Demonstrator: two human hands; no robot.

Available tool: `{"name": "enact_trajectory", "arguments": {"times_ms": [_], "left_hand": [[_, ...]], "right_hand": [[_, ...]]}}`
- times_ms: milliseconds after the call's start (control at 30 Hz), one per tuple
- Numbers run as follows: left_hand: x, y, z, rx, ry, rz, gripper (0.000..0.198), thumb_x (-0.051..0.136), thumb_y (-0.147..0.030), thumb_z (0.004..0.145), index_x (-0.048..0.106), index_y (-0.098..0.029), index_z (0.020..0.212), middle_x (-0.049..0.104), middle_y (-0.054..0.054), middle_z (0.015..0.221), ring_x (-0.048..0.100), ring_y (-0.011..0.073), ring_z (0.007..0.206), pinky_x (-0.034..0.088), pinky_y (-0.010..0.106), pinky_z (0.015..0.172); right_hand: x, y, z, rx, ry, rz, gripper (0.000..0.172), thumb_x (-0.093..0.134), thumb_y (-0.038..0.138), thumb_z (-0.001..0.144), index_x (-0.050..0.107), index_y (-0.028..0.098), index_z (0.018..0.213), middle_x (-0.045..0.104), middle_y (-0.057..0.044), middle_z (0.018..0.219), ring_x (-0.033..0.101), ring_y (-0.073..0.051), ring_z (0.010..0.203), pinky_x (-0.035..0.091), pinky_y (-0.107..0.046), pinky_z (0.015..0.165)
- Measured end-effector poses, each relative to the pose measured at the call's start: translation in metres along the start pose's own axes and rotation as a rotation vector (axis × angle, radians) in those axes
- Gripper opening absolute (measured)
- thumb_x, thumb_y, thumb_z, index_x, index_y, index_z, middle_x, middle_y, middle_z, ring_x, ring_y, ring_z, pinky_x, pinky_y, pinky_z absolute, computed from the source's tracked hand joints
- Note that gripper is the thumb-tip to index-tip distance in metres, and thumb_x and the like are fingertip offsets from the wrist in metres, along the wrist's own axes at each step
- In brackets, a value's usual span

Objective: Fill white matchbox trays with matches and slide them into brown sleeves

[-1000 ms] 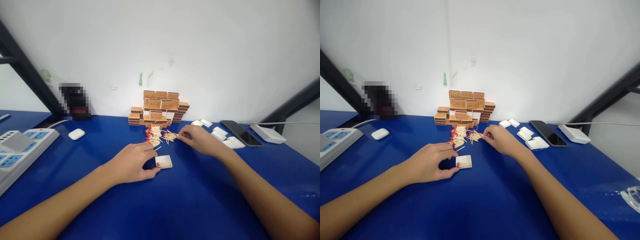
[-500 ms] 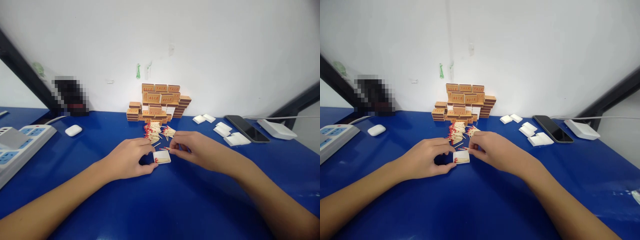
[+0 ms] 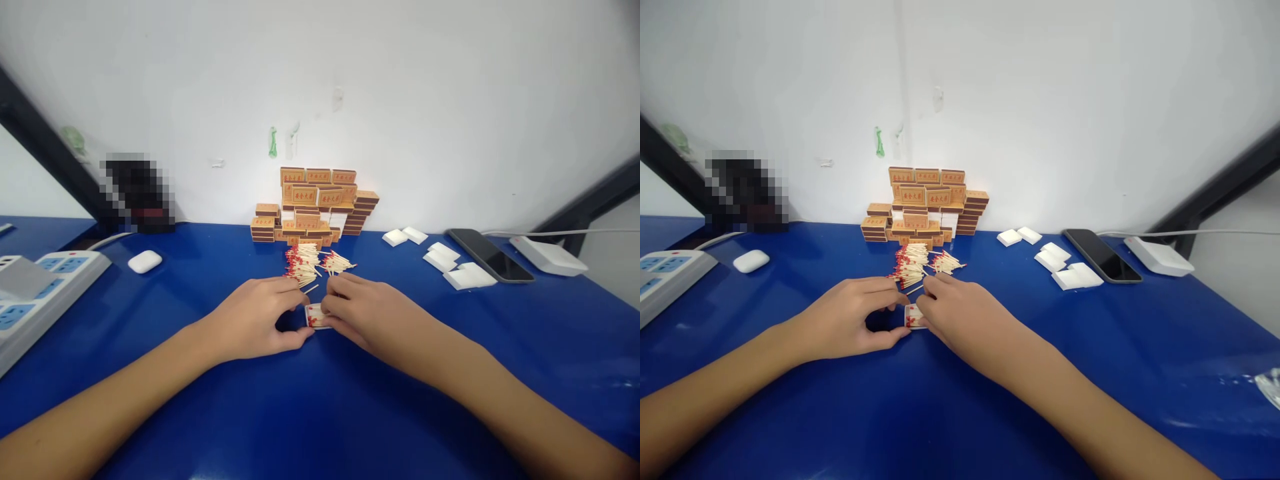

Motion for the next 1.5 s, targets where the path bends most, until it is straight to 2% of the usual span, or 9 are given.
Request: {"name": "enact_trajectory", "arguments": {"times_ms": [167,467,633,800,900,1033,1200,1400,1500], "left_hand": [[-0.001,0.000,-0.001,-0.005,-0.001,0.010,0.023,0.067,-0.039,0.094,0.072,-0.019,0.102,0.069,0.003,0.086,0.067,0.0197,0.079,0.052,0.032,0.071],[0.000,0.001,-0.001,-0.004,0.011,0.021,0.024,0.066,-0.039,0.094,0.073,-0.017,0.101,0.068,0.003,0.087,0.066,0.0204,0.080,0.052,0.034,0.071],[-0.001,0.000,-0.001,-0.009,0.010,0.019,0.022,0.066,-0.038,0.094,0.073,-0.018,0.102,0.067,0.003,0.087,0.066,0.0194,0.079,0.051,0.033,0.070],[-0.001,0.000,-0.002,0.003,-0.002,0.010,0.023,0.068,-0.037,0.093,0.074,-0.018,0.103,0.068,0.002,0.088,0.066,0.0185,0.079,0.051,0.032,0.070],[-0.003,-0.001,-0.002,0.008,-0.014,0.006,0.023,0.068,-0.037,0.093,0.074,-0.017,0.104,0.068,0.002,0.088,0.066,0.0185,0.079,0.051,0.032,0.070],[-0.004,-0.001,-0.001,0.009,-0.010,0.013,0.022,0.068,-0.035,0.093,0.075,-0.017,0.102,0.067,0.001,0.086,0.065,0.0177,0.076,0.049,0.031,0.067],[-0.003,-0.001,-0.002,0.001,-0.001,0.023,0.024,0.068,-0.038,0.093,0.075,-0.018,0.103,0.068,0.002,0.088,0.065,0.0181,0.078,0.049,0.031,0.069],[-0.001,0.001,-0.003,0.007,0.006,0.009,0.023,0.068,-0.038,0.094,0.074,-0.018,0.104,0.068,0.002,0.089,0.065,0.0178,0.079,0.049,0.031,0.070],[0.000,0.002,-0.002,0.006,0.010,0.013,0.023,0.067,-0.039,0.094,0.073,-0.019,0.105,0.069,0.002,0.090,0.066,0.0182,0.080,0.049,0.030,0.071]], "right_hand": [[0.000,-0.006,0.000,0.022,0.017,0.017,0.015,0.060,0.025,0.104,0.070,0.017,0.095,0.067,-0.009,0.099,0.064,-0.022,0.086,0.048,-0.035,0.072],[0.001,-0.005,-0.001,0.056,0.044,0.083,0.014,0.058,0.018,0.103,0.068,0.017,0.093,0.066,-0.008,0.100,0.063,-0.020,0.085,0.046,-0.032,0.073],[0.003,-0.013,0.002,0.083,-0.040,0.195,0.016,0.058,0.026,0.104,0.068,0.018,0.094,0.065,-0.006,0.097,0.062,-0.018,0.083,0.045,-0.030,0.071],[0.007,-0.045,0.003,0.290,-0.229,0.120,0.011,0.060,0.025,0.102,0.066,0.018,0.097,0.064,-0.005,0.094,0.061,-0.019,0.079,0.045,-0.032,0.072],[0.017,-0.064,0.003,0.337,-0.290,0.139,0.011,0.068,0.027,0.097,0.065,0.017,0.101,0.066,-0.007,0.099,0.064,-0.021,0.086,0.049,-0.034,0.078],[0.028,-0.079,0.007,0.312,-0.384,0.097,0.010,0.060,0.022,0.098,0.067,0.018,0.104,0.067,-0.010,0.102,0.063,-0.027,0.098,0.050,-0.040,0.086],[0.037,-0.087,0.011,0.308,-0.359,0.031,0.013,0.059,0.022,0.096,0.069,0.017,0.104,0.069,-0.011,0.101,0.062,-0.028,0.099,0.049,-0.043,0.090],[0.033,-0.085,0.020,0.413,-0.411,0.078,0.015,0.061,0.024,0.097,0.073,0.018,0.090,0.070,-0.008,0.090,0.062,-0.025,0.090,0.047,-0.037,0.081],[0.031,-0.085,0.025,0.445,-0.364,0.078,0.017,0.065,0.030,0.098,0.075,0.018,0.091,0.071,-0.008,0.090,0.062,-0.024,0.089,0.046,-0.037,0.081]]}}
Point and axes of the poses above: each hand's wrist, its own z-axis towards the middle knuckle, its own x-axis out of the palm, y = z × x, the point moved 2 cm from there along z, towards the middle knuckle
